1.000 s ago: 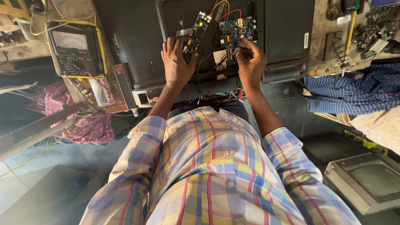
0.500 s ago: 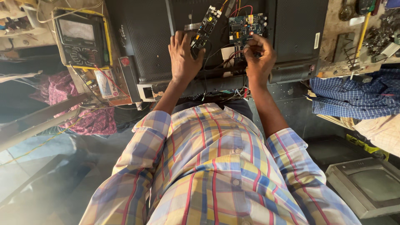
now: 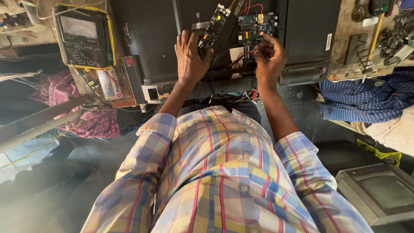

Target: The person works on the exposed circuit boards of a television lying on a repair bench, connecting test leads and probing the boards. They then use a soldering iron on the board components and finish by loosening screws with a screwdriver.

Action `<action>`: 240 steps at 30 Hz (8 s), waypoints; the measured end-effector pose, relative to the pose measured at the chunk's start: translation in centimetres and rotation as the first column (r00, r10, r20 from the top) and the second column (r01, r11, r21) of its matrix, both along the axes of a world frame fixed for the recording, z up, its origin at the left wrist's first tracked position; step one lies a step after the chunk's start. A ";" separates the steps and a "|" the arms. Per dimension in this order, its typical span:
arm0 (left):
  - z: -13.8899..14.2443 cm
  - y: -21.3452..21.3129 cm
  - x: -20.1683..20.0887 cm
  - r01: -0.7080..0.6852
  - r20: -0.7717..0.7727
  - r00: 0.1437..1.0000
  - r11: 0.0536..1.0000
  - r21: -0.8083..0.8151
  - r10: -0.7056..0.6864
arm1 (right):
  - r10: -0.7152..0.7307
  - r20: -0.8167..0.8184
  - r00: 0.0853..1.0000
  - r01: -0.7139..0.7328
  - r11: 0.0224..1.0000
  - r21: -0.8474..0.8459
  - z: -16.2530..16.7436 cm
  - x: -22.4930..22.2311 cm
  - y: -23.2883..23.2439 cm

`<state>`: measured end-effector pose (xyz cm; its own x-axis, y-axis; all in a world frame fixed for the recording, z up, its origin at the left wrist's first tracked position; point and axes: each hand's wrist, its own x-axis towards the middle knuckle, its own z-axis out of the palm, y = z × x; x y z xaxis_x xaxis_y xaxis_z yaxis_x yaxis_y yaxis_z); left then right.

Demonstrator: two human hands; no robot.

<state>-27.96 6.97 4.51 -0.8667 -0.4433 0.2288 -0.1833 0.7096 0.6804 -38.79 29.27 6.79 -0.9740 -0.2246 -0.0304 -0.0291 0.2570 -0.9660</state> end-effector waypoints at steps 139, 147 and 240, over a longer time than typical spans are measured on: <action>1.1 -0.7 0.0 -0.006 -0.035 0.999 0.992 0.126 0.011 | 0.147 -0.146 0.978 -0.155 0.987 -0.046 0.2 0.5 1.3; 1.4 -0.8 0.0 0.000 -0.026 1.000 0.991 0.131 0.004 | 0.144 -0.121 0.982 -0.146 0.989 -0.015 -0.4 0.3 1.6; 0.6 -0.8 0.1 0.006 -0.098 0.995 0.994 0.112 0.005 | 0.203 -0.457 0.866 -0.012 0.923 0.386 1.1 -0.7 5.3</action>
<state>-27.89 6.22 5.15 -0.8428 -0.4707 0.2612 -0.1120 0.6280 0.7701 -39.54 34.55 7.92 -0.8559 -0.3947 0.3341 -0.5112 0.5485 -0.6617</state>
